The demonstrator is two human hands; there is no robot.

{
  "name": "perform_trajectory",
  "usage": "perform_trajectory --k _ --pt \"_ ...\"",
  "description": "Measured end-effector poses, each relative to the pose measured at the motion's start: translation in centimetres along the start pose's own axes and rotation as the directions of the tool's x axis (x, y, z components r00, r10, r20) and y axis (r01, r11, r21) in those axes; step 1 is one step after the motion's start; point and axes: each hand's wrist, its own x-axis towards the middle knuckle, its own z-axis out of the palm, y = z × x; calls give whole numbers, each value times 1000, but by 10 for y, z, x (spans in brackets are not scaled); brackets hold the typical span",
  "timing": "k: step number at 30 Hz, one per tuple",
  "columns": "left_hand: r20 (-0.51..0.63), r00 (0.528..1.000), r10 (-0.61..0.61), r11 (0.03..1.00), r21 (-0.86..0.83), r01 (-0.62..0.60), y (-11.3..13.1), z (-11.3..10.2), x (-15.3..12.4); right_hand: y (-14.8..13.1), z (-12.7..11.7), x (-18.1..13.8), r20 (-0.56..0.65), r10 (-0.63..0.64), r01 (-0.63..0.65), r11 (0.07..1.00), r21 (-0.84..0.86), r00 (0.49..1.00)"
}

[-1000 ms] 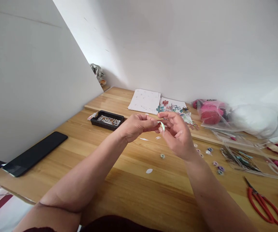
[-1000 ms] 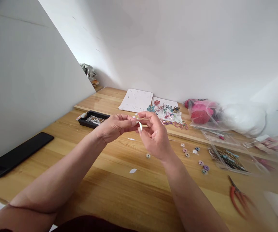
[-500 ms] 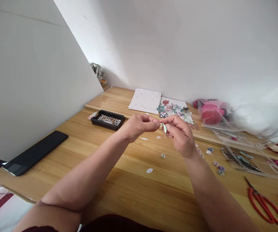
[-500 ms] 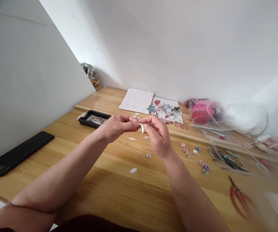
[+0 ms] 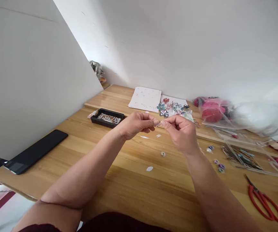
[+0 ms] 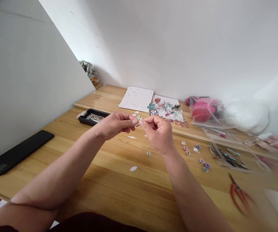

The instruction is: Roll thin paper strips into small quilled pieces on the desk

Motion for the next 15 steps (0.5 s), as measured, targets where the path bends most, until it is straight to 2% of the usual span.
perform_trajectory --k 8,15 --pt "11 1000 24 997 78 -25 4 -6 -2 6 0 1 -15 138 -136 987 89 990" --pt "27 999 44 989 143 -48 1 -7 -1 8 0 2 22 180 -181 977 111 984"
